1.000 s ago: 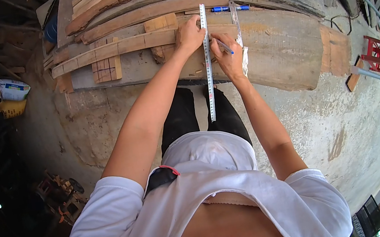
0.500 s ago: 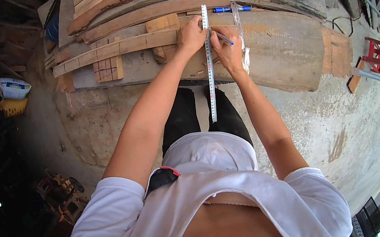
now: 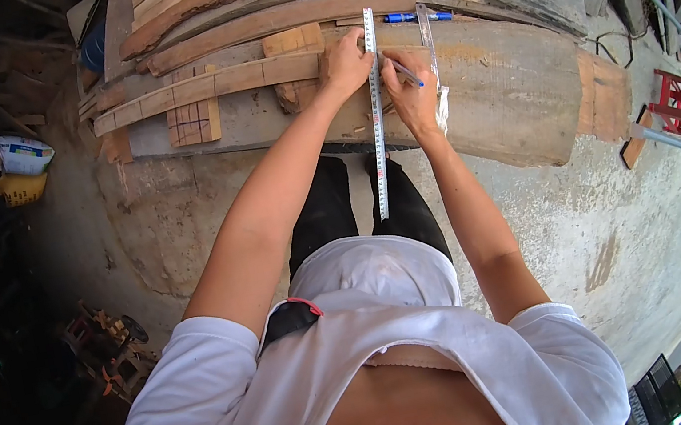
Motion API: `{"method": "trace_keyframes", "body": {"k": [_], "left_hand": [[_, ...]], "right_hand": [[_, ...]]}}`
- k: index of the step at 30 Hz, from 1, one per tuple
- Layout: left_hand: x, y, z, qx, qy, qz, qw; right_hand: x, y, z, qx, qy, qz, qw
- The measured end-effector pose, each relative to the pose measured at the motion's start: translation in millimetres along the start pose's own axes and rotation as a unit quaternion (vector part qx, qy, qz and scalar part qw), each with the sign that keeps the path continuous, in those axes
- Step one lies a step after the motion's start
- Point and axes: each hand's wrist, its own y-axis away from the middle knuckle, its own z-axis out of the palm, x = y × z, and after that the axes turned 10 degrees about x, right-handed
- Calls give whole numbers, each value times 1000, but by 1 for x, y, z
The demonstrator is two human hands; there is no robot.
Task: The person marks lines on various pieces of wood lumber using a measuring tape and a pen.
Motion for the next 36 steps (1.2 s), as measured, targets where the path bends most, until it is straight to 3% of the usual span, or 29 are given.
{"method": "trace_keyframes", "body": {"k": [6, 21, 27, 30, 32, 33, 35, 36], "left_hand": [[0, 0, 0, 1, -9, 17, 1000], [-2, -1, 0, -4, -10, -3, 1000], [-1, -1, 1, -13, -1, -10, 1000], [-1, -6, -1, -5, -14, 13, 1000], [4, 0, -3, 5, 5, -11, 1000], [8, 3, -4, 8, 10, -9, 1000], [14, 6, -11, 46, 130, -64, 988], [15, 7, -17, 66, 187, -91, 976]], "right_hand": [[-3, 0, 1, 17, -1, 27, 999], [-2, -1, 4, 34, -6, -11, 999], [0, 34, -23, -33, 39, -18, 999], [-1, 54, -40, -107, 77, 37, 991], [-8, 63, -51, -88, 6, 148, 985], [-14, 62, -55, -88, 9, 143, 986], [-26, 58, -61, -111, 58, 71, 990], [-31, 57, -63, -134, 60, 78, 986]]}}
